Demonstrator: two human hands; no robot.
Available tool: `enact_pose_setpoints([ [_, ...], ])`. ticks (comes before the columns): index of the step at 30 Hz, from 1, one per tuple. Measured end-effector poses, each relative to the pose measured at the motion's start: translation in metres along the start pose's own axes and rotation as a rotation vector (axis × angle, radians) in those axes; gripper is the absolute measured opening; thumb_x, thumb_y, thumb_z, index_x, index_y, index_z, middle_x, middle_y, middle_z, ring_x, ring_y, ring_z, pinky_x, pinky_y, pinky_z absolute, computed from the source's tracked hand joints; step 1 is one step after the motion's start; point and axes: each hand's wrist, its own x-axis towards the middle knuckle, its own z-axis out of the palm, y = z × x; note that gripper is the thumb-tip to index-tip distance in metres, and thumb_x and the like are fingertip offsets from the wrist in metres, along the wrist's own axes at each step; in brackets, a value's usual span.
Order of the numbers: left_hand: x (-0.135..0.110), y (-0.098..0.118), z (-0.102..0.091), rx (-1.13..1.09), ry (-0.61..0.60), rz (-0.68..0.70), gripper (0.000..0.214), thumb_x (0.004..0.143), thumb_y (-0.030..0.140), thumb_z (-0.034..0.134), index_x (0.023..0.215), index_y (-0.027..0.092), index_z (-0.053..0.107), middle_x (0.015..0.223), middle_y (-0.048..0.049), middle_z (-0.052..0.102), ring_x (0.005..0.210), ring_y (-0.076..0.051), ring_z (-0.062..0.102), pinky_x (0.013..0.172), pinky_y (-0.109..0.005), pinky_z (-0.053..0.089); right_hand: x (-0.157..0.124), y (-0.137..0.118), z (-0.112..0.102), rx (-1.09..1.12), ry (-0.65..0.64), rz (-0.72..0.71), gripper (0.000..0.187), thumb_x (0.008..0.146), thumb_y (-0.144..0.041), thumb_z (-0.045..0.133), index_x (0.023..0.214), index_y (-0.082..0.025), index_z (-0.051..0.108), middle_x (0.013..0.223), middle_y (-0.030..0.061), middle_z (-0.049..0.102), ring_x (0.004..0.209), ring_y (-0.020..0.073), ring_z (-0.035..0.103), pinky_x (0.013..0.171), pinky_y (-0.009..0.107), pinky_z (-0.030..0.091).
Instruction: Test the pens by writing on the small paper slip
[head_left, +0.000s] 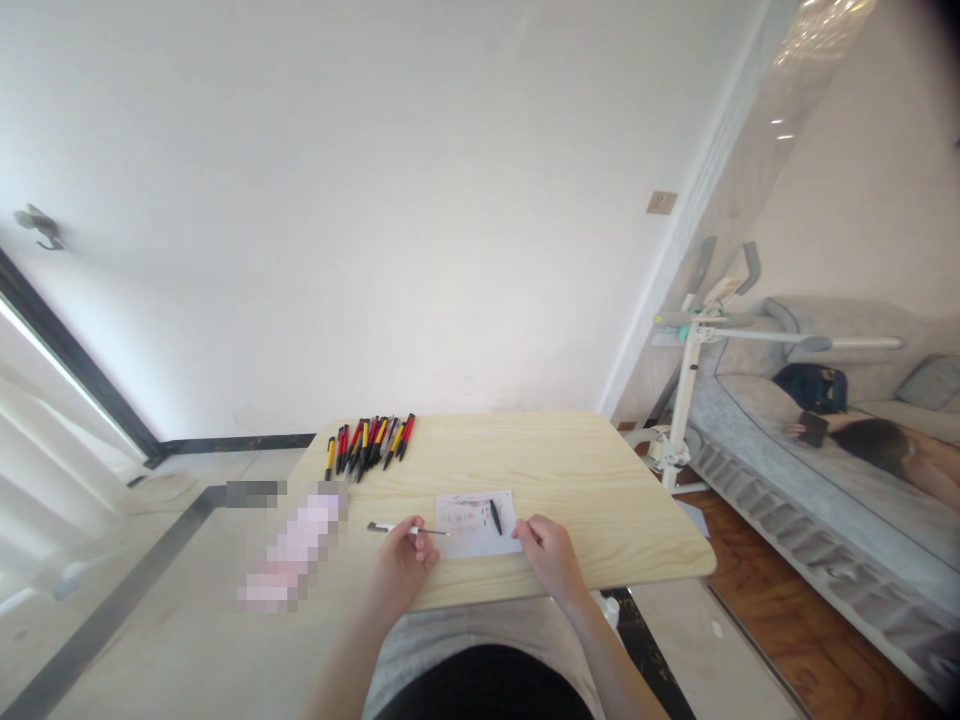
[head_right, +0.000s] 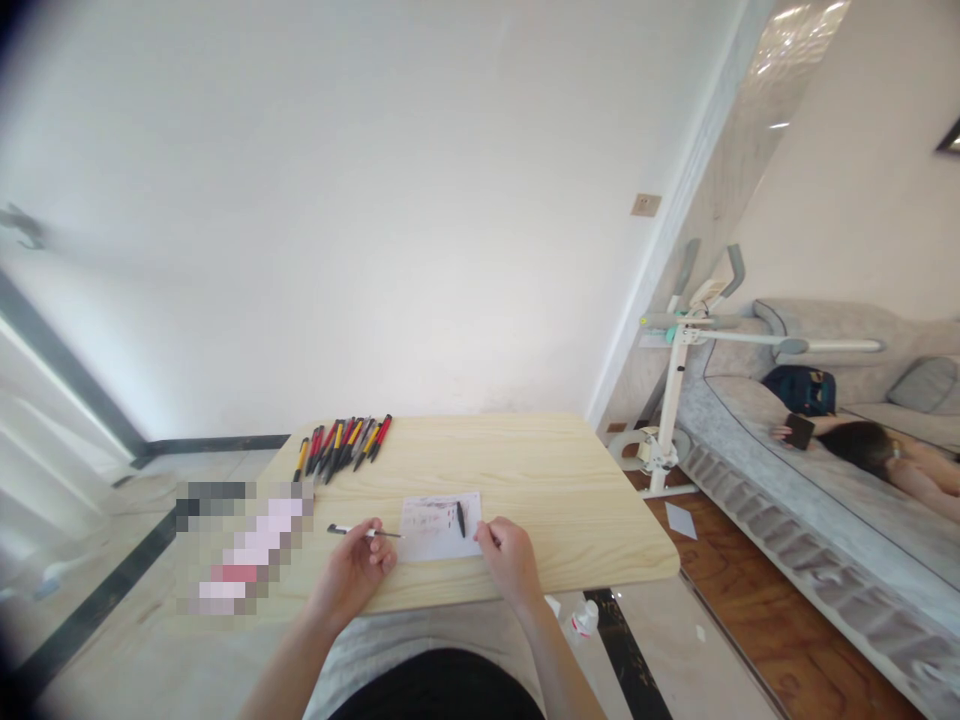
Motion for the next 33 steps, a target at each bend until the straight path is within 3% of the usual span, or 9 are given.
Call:
enact_pose_setpoints([
  [10,-0.0001,0.0002,0.0005,0.012,0.008,0.003,0.007,0.075,0.021,0.056,0.072,0.015,0.054,0.047,0.0048,0.043,0.041,-0.007,0.04,0.048,-0.023,0.037,0.0017,0.0028,0.0018,-0.123,0.001,-0.056,0.038,0.081,-0.036,0.046,0.05,-0.017,0.059,0.053,0.0014,0.053,0.052,0.0124,0.048,0.053,0.023,0.033],
  [23,0.0016,-0.0001,-0.0026,-0.01,-0.019,-0.007,0.005,0.075,0.019,0.055,0.073,0.014,0.054,0.048,0.0042,0.044,0.042,-0.007,0.04,0.049,-0.023,0.037,0.0017,0.0028,0.0013,-0.029,0.002,-0.016,0.022,0.075,-0.033,0.054,0.064,-0.018,0.066,0.062,0.0041,0.062,0.057,0.0155,0.054,0.055,0.024,0.038],
  [33,0.0017,-0.0001,-0.0024,-0.011,-0.034,-0.003,0.005,0.076,0.018,0.053,0.073,0.014,0.055,0.048,0.0038,0.044,0.043,-0.007,0.04,0.049,-0.023,0.037,0.0017,0.0041,0.002,-0.04,0.012,0.008,0.016,0.073,-0.03,0.055,0.065,-0.018,0.063,0.062,0.0024,0.061,0.057,0.0149,0.053,0.055,0.024,0.039],
])
